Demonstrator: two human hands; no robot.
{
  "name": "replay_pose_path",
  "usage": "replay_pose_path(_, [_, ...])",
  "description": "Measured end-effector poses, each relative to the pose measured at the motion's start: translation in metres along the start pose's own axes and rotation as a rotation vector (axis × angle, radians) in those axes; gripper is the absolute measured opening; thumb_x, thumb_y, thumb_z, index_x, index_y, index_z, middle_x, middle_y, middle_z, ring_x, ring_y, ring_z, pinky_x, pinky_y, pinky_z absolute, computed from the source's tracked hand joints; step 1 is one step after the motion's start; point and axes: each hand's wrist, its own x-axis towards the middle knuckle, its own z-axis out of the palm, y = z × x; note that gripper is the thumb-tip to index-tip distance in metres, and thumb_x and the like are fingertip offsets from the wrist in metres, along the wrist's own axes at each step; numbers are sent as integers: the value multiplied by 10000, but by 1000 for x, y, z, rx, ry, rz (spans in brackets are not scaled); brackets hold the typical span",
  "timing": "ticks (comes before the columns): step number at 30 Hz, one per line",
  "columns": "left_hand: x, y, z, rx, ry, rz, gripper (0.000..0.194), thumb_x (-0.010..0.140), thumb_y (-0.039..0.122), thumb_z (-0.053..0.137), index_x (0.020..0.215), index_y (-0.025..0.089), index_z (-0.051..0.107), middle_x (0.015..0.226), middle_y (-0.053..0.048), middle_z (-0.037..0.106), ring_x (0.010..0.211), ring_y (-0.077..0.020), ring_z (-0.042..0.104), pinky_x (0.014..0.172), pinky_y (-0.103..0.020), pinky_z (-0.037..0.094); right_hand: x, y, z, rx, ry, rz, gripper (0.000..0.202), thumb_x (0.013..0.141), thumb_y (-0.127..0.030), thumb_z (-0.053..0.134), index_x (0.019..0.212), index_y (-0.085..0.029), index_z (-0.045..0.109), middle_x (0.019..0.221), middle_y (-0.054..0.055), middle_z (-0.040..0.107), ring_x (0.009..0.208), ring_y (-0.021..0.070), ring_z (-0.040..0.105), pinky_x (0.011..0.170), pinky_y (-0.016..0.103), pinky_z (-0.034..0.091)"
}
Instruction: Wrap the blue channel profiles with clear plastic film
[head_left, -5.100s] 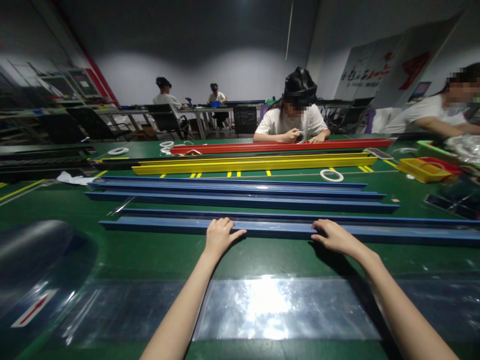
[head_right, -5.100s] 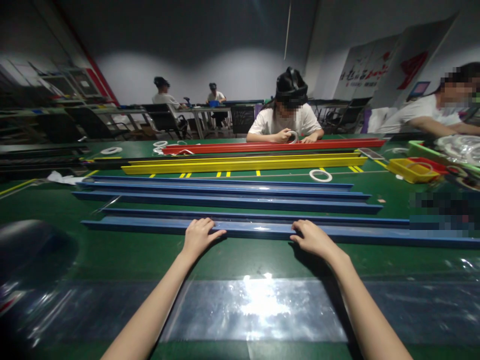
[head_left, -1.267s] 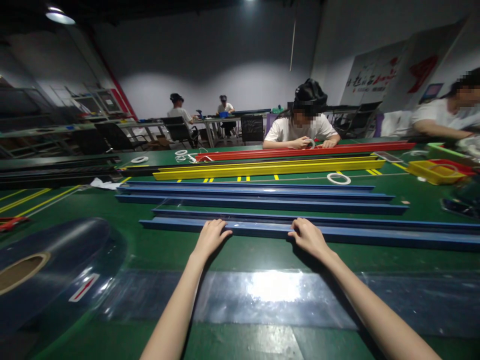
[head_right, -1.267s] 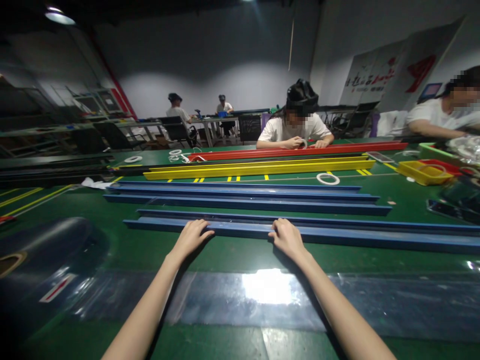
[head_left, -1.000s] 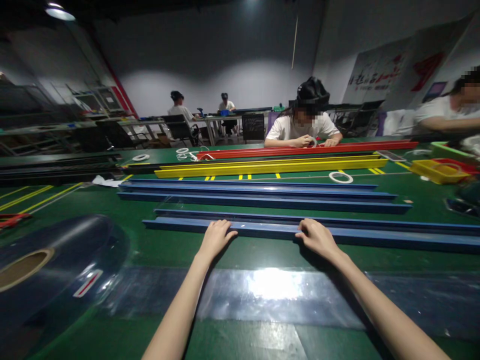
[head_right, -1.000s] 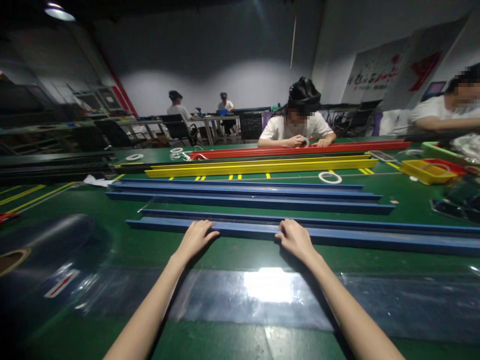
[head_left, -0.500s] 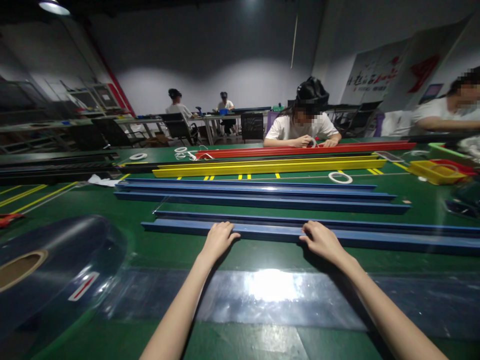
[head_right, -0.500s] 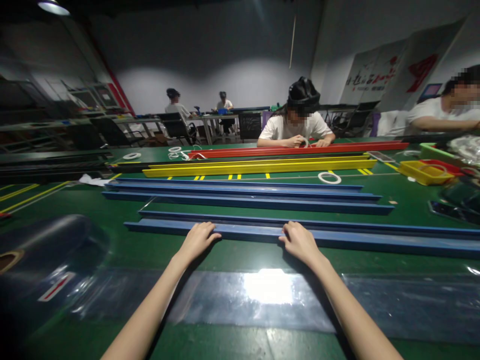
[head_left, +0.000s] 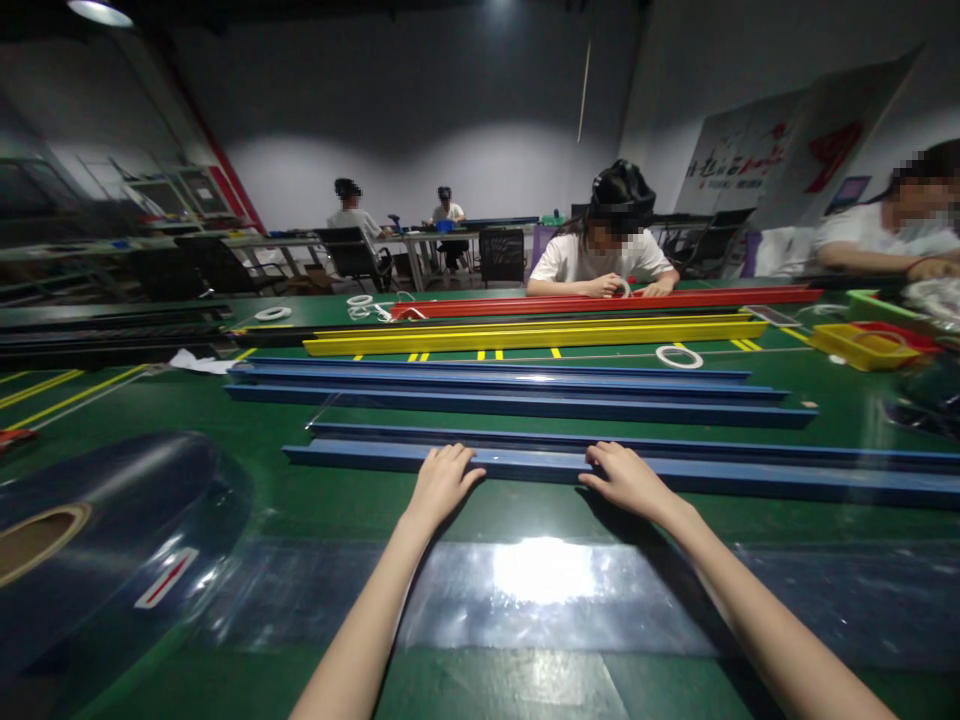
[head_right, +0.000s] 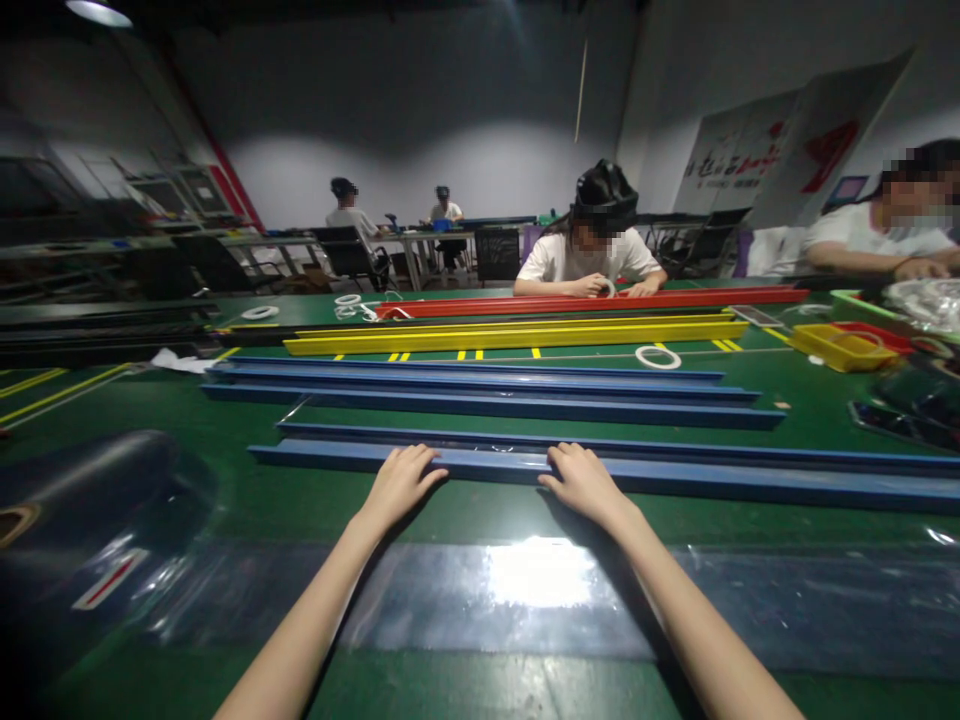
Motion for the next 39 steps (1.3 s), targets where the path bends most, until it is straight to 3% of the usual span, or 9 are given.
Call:
replay_pose_path(8, [1,2,0,3,-7,-86,397,852,445,493,1124,163,558,1048,-75,646,997,-224,564,857,-339,376,23,-48,7,102,24,-99,231,848,-309,518,1004,-145,566,1003,103,601,970,198,532,819,271,376])
replay_pose_path(12, [2,0,1,47,-9,-142,499,831,502,493,1179,145,535,1086,-110,638,1025,-246,559,880,-353,379,30,-61,9,96,33,-80,171,852,-283,511,954,-156,564,975,95,599,956,195,525,800,266,374])
replay_pose_path(20, [1,-7,6,81,42,-177,648,771,634,468,1177,135,545,1039,-150,635,1001,-295,549,859,-392,377,29,-63,18,43,106,-55,60,853,-223,493,869,-175,525,918,78,596,891,200,513,729,271,354])
replay_pose_path(29, [-8,-10,9,67,113,-66,536,846,550,413,1202,161,511,999,-107,623,947,-254,536,821,-358,362,27,-62,27,-13,181,-65,74,872,-230,463,842,-177,505,903,77,587,857,202,491,692,278,333])
replay_pose_path(39, [-9,-14,15,31,158,-30,423,863,524,408,1054,192,589,945,-80,624,911,-227,525,821,-355,355,29,-59,34,-33,214,-99,64,865,-232,480,853,-176,510,892,67,578,841,196,480,692,286,323])
